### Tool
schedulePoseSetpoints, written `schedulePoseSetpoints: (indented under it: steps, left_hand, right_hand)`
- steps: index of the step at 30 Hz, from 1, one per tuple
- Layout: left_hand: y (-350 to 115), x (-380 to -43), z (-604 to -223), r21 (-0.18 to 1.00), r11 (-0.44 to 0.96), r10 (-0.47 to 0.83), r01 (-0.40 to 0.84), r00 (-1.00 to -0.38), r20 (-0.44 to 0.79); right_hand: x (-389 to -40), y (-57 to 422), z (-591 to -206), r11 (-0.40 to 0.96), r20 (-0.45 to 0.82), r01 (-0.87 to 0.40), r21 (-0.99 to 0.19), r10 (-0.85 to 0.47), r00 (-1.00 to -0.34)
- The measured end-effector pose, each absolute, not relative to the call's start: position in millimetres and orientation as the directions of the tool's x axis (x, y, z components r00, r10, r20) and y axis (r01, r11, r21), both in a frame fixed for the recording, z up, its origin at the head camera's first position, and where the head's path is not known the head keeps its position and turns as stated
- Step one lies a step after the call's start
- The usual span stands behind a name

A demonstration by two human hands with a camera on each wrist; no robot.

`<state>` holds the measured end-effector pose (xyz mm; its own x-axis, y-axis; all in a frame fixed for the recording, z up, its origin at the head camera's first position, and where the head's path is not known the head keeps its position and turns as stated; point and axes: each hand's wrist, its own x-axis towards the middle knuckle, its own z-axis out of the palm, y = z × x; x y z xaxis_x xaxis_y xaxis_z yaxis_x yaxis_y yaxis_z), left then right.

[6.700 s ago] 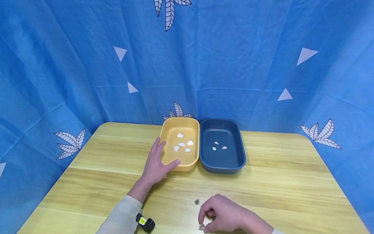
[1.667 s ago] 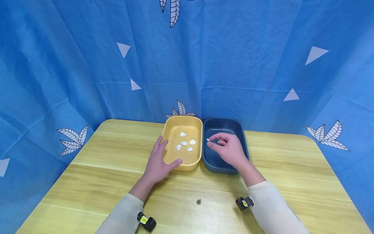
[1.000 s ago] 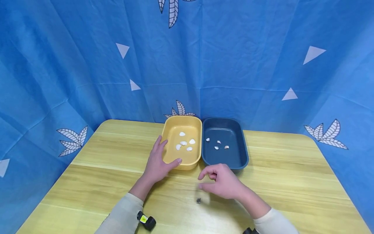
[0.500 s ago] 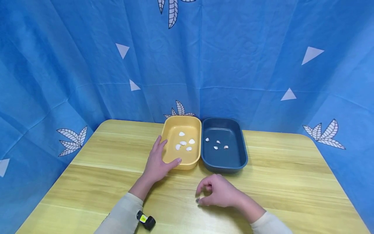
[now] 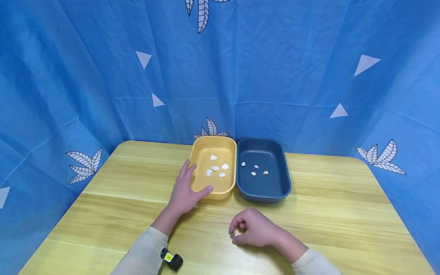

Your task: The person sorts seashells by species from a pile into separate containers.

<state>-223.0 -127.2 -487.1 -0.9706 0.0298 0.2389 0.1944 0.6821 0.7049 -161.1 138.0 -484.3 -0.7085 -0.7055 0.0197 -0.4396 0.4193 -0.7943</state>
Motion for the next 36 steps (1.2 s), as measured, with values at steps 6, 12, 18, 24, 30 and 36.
schedulePoseSetpoints:
  steps: [6, 12, 18, 24, 30, 36]
  left_hand:
    - [-128, -223, -487, 0.707, 0.679, 0.031, 0.2, -0.969, 0.245]
    - [-128, -223, -487, 0.705, 0.681, 0.035, 0.199, -0.97, 0.24]
    - [-129, -222, -487, 0.709, 0.675, 0.04, 0.203, -0.97, 0.239]
    - [-128, -222, -487, 0.709, 0.673, 0.044, 0.212, -0.968, 0.248]
    - [-128, -222, -487, 0.704, 0.677, 0.049, 0.213, -0.968, 0.246]
    - [-129, -222, -485, 0.706, 0.673, 0.056, 0.219, -0.968, 0.246]
  right_hand:
    - [-161, 137, -483, 0.436, 0.017, -0.442, -0.784, -0.697, -0.717]
    - [-160, 137, -484, 0.436, 0.017, -0.437, -0.786, -0.692, -0.721]
    - [-160, 138, -486, 0.445, 0.008, -0.429, -0.786, -0.687, -0.726]
    - [-161, 141, -487, 0.426, 0.006, -0.417, -0.803, -0.694, -0.72]
    - [-163, 146, -479, 0.364, 0.026, -0.396, -0.843, -0.708, -0.706]
    - [-169, 148, -463, 0.331, 0.126, -0.465, -0.821, -0.69, -0.713]
